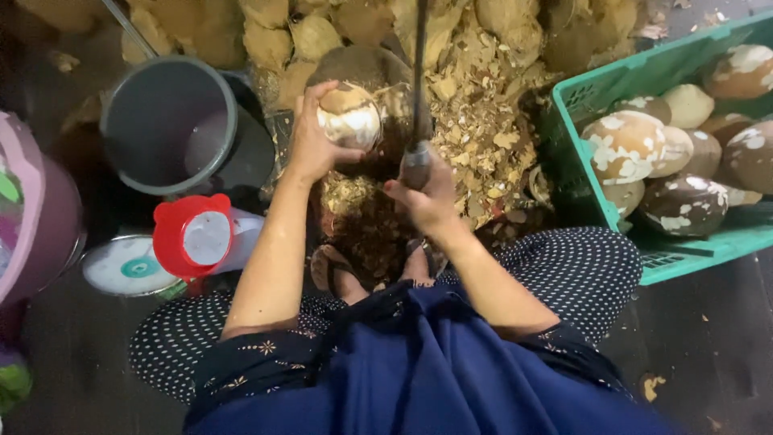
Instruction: The person sits on the floor and uses a large knife to peel the husk off a coconut. They hold the coconut with one hand and repeatedly strike it with the knife to remove the outer layer, placing the peeled coconut into a green crate.
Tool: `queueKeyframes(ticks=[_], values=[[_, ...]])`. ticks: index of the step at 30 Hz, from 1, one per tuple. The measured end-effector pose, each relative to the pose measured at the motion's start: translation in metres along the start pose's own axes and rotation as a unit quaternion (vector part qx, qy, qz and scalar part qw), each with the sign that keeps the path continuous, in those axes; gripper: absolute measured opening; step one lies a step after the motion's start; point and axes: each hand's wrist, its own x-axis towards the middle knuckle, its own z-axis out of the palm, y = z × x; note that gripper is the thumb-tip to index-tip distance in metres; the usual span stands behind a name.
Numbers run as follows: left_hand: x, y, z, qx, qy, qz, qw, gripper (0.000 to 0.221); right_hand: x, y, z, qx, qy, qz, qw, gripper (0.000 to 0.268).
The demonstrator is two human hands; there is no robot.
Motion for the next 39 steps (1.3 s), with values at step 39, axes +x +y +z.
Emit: queueKeyframes(ticks=[39], values=[[-0.029, 0.036, -0.004, -0.052, 0.069, -0.146, 0.986, 0.117, -0.004, 0.059, -0.007, -0.083, -0.034, 0.314, 0.945, 0.024]])
